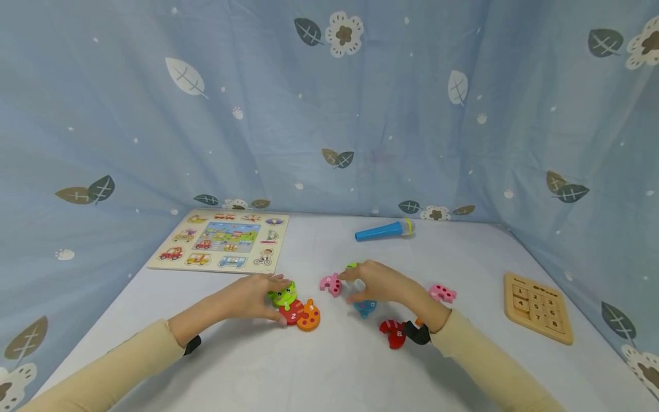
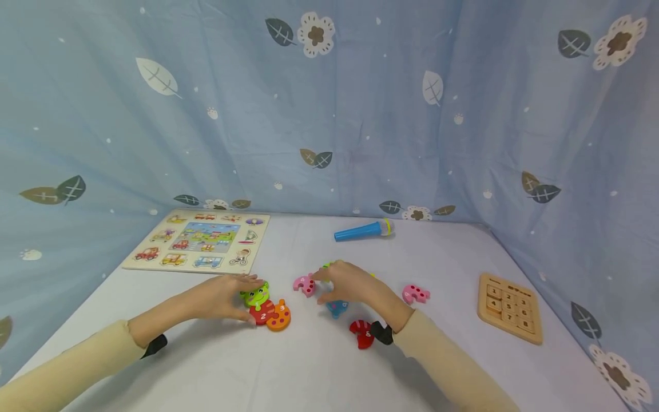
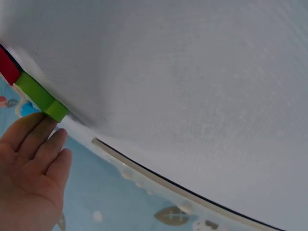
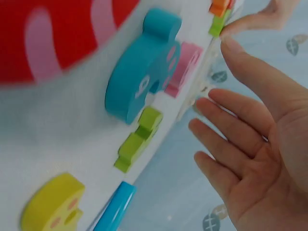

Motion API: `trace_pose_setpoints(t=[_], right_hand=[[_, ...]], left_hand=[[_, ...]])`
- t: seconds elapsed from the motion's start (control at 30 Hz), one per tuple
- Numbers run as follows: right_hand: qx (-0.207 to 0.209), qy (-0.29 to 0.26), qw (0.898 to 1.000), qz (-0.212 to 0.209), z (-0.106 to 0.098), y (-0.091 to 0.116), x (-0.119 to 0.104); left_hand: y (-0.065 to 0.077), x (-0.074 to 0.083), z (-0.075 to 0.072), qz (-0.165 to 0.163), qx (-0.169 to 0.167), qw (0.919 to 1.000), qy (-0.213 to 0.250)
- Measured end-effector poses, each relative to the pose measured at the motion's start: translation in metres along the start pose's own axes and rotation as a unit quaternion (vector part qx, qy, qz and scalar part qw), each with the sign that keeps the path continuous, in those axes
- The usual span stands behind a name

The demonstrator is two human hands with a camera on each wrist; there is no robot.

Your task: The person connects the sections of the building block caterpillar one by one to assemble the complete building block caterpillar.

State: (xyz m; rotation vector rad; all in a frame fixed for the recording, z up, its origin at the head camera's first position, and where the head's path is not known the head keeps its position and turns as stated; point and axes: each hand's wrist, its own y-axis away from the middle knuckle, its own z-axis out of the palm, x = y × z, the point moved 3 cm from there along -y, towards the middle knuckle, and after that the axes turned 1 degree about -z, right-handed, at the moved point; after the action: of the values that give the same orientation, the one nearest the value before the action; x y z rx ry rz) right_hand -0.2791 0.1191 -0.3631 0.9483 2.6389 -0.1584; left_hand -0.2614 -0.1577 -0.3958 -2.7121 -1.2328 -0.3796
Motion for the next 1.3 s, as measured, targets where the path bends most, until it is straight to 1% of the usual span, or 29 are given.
trace_pose_setpoints(t=[0.13,0.3,0.47,0.7,0.9,1.1,1.3], right_hand=[[-0.020,-0.005,1.000,0.007,0.000,-0.008,0.007],[-0.031,-0.009,0.999,0.015,-0.001,-0.019,0.009],[-0.045,0.001,0.999,0.022,0.003,-0.029,0.011],[-0.061,0.020,0.998,-0.002,0.009,-0.038,0.013],[-0.055,0.014,0.998,0.000,0.013,-0.041,0.015],[-0.046,0.023,0.999,-0.001,0.014,-0.043,0.013],[-0.043,0.014,0.999,0.013,0.013,-0.040,0.012]], left_hand=[[-0.001,-0.001,0.001,0.003,-0.004,1.0000,-0.002],[0.000,0.000,-0.001,0.008,-0.007,0.9999,0.003],[-0.001,-0.001,-0.002,0.007,-0.013,0.9999,0.007],[-0.002,-0.001,-0.003,0.006,-0.018,0.9998,0.009],[-0.002,-0.001,-0.003,0.008,-0.020,0.9997,0.007],[-0.002,-0.002,-0.002,0.006,-0.025,0.9996,0.010],[-0.002,-0.001,-0.003,0.010,-0.024,0.9996,0.009]])
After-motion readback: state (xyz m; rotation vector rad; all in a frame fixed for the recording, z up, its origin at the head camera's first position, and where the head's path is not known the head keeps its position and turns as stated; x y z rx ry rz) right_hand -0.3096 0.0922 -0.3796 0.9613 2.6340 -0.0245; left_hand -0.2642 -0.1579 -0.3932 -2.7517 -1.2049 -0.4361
